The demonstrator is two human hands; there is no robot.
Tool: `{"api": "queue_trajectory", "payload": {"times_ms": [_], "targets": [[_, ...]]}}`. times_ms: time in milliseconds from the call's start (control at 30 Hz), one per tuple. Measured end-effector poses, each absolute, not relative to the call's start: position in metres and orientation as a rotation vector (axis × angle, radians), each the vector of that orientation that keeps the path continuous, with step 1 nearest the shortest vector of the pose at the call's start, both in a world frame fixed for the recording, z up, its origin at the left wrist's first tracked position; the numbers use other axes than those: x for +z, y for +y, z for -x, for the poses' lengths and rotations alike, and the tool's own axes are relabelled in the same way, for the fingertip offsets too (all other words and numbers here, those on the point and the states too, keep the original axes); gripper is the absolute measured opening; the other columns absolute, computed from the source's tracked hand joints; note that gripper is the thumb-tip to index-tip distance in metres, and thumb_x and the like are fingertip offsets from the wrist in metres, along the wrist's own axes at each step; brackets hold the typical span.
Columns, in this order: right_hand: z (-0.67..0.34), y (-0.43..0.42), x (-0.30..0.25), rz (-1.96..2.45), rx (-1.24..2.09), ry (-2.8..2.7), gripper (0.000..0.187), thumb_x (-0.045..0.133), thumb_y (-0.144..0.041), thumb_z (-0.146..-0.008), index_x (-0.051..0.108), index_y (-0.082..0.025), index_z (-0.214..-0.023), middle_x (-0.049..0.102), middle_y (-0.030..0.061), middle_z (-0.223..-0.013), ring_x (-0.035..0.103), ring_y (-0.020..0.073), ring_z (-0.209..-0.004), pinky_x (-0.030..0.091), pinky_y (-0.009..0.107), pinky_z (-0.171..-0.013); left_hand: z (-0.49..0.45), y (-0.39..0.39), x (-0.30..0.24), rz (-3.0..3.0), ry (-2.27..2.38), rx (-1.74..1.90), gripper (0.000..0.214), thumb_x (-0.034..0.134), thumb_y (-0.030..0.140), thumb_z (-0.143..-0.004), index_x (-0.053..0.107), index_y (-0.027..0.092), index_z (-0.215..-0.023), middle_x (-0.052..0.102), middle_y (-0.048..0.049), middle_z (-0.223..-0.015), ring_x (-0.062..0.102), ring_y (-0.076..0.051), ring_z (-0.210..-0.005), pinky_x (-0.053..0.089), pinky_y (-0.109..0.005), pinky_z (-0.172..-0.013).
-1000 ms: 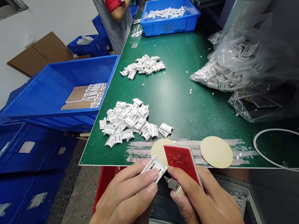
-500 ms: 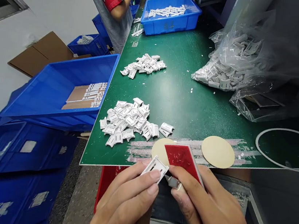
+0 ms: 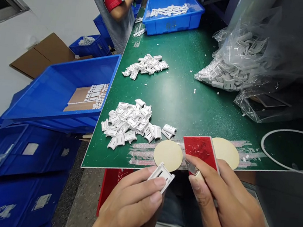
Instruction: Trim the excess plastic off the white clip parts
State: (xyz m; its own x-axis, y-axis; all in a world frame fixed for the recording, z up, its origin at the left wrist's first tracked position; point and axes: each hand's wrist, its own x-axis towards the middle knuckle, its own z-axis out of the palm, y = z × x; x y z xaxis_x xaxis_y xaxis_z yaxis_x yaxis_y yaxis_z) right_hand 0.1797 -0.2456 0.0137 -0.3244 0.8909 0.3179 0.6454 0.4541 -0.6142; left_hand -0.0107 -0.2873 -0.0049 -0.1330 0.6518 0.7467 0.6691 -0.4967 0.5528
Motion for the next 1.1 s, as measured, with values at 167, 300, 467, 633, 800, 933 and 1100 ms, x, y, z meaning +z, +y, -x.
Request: {"api": "queue_trajectory", "payload": {"times_ms": [167,300,467,633,800,933,1100], "targets": [[-0.18,-0.246,0.015,1.287,0.62,-1.978,0.022,0.053,-0.025,-0.114,0.063,-0.025,-0.134,0.075,0.0076,-0.112,0.078,0.0195,-0.092,0.064,0.029,-0.08,0.007,-0.279,0.002,1.903,-1.707,-1.731,0.032,0.094,0.003,-0.078,0.072,0.024,-0.087,0.087,0.0054,-0.092,0.08,-0.017,-0.085,0.069,-0.032,-0.075],[-0.182,-0.244,0.019,1.229,0.744,-1.91,0.019,0.052,-0.022,-0.113,0.063,-0.032,-0.124,0.074,0.0014,-0.105,0.076,0.0159,-0.091,0.061,0.024,-0.08,0.005,-0.276,0.006,1.966,-1.657,-1.745,0.031,0.091,-0.001,-0.08,0.07,0.021,-0.088,0.085,0.0035,-0.089,0.074,-0.015,-0.079,0.065,-0.034,-0.077],[-0.179,-0.243,0.019,1.179,0.945,-1.697,0.019,0.073,-0.027,-0.104,0.069,-0.039,-0.119,0.078,-0.0059,-0.102,0.075,0.0129,-0.081,0.058,0.019,-0.07,0.0,-0.272,0.005,2.006,-1.606,-1.854,0.028,0.09,0.001,-0.083,0.069,0.019,-0.086,0.084,0.0029,-0.088,0.072,-0.014,-0.078,0.063,-0.032,-0.076],[-0.173,-0.239,0.022,0.987,0.949,-1.649,0.018,0.077,-0.016,-0.098,0.076,-0.033,-0.105,0.077,-0.006,-0.089,0.073,0.011,-0.075,0.058,0.02,-0.072,-0.003,-0.267,0.007,2.055,-1.544,-1.86,0.022,0.088,0.007,-0.088,0.07,0.02,-0.084,0.085,0.0007,-0.083,0.072,-0.015,-0.077,0.061,-0.029,-0.067],[-0.179,-0.235,0.023,1.188,0.851,-1.532,0.018,0.071,-0.023,-0.106,0.074,-0.038,-0.097,0.075,-0.0097,-0.083,0.068,0.0101,-0.07,0.054,0.016,-0.066,0.002,-0.265,0.008,2.032,-1.638,-2.246,0.022,0.09,0.012,-0.089,0.069,0.02,-0.088,0.081,0.0028,-0.081,0.076,-0.012,-0.072,0.067,-0.027,-0.077],[-0.184,-0.235,0.019,1.294,0.908,-1.641,0.01,0.06,-0.033,-0.111,0.069,-0.034,-0.113,0.073,-0.0048,-0.096,0.072,0.0125,-0.079,0.056,0.02,-0.071,0.008,-0.265,0.001,1.915,-1.874,-2.665,0.019,0.09,0.021,-0.091,0.075,0.023,-0.104,0.078,0.0035,-0.084,0.081,-0.012,-0.079,0.07,-0.023,-0.081],[-0.187,-0.232,0.026,1.203,1.128,-1.921,0.026,0.041,-0.026,-0.116,0.061,-0.028,-0.1,0.069,-0.0014,-0.093,0.068,0.0143,-0.079,0.056,0.024,-0.072,0.009,-0.265,-0.004,1.865,-1.862,-2.802,0.02,0.085,0.009,-0.091,0.07,0.022,-0.094,0.077,0.0047,-0.09,0.084,-0.014,-0.091,0.071,-0.03,-0.094]]}}
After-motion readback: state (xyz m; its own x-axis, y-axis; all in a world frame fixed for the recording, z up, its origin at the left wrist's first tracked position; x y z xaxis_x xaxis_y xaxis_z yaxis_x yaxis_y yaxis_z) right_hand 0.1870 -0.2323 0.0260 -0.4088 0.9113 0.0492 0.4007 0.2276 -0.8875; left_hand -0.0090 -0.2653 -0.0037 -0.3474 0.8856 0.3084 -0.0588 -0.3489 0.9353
